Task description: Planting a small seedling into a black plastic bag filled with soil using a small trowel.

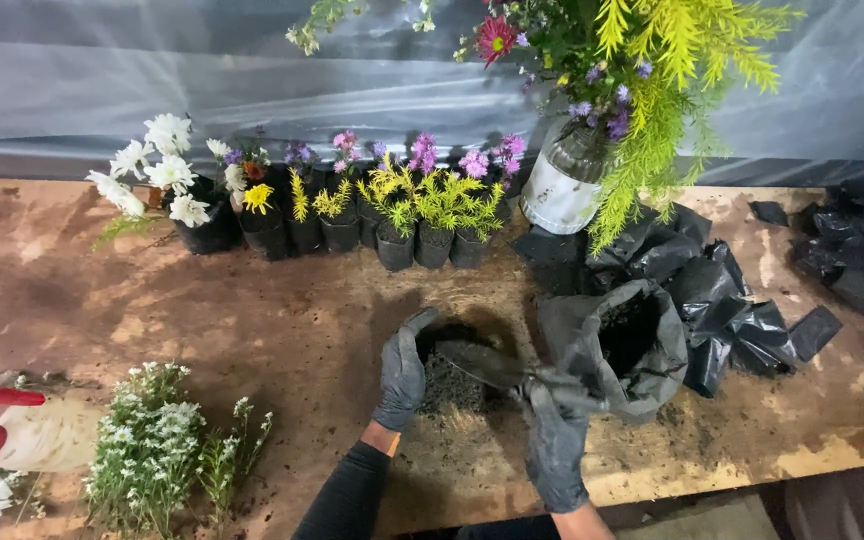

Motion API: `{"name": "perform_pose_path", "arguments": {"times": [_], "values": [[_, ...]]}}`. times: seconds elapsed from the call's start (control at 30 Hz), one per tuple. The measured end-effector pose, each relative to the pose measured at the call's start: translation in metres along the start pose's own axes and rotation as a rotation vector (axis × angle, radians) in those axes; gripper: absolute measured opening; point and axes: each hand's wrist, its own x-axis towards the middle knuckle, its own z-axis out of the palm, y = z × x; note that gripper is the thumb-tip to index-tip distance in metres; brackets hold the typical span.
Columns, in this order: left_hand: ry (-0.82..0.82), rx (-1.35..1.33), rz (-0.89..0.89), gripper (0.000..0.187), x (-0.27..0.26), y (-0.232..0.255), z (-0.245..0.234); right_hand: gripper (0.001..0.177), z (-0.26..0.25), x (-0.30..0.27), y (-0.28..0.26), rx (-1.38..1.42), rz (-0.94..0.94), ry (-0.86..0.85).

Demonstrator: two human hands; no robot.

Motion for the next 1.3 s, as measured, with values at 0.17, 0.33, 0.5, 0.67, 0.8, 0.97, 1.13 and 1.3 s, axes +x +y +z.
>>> {"name": "perform_pose_path", "arguments": {"times": [0.17,0.33,0.5,0.67,0.8,0.97,1.13,1.3], "values": [[0.035,0.244,-0.092,0.054,-0.003,0.002,0.004,0.018,0.002,-0.010,-0.005,-2.288,-0.663,0.044],[0.024,0.341,-0.044,0.054,-0.008,-0.003,0.014,0.043,-0.003,-0.025,-0.024,-2.537,-0.583,-0.286],[-0.007,0.450,-0.076,0.060,-0.007,0.007,0.022,0.046,-0.013,-0.004,-0.009,-2.621,-0.481,-0.447],[-0.061,0.098,0.072,0.054,-0.006,0.014,0.021,0.039,-0.026,0.008,0.021,-2.138,-0.264,-0.367],[0.249,0.015,-0.189,0.052,-0.021,-0.082,0.023,0.033,-0.004,0.042,0.025,-2.182,-0.318,-0.149],[0.249,0.759,0.450,0.036,-0.012,-0.091,0.005,0.026,0.008,0.063,0.012,-2.587,-0.361,-0.404],[-0.086,0.210,-0.079,0.050,0.004,-0.008,0.007,0.045,0.003,0.036,-0.011,-2.304,-0.150,-0.369],[-0.305,0.572,0.072,0.056,0.026,-0.050,0.012,0.048,0.011,0.003,-0.002,-2.747,-0.631,-0.066]]}}
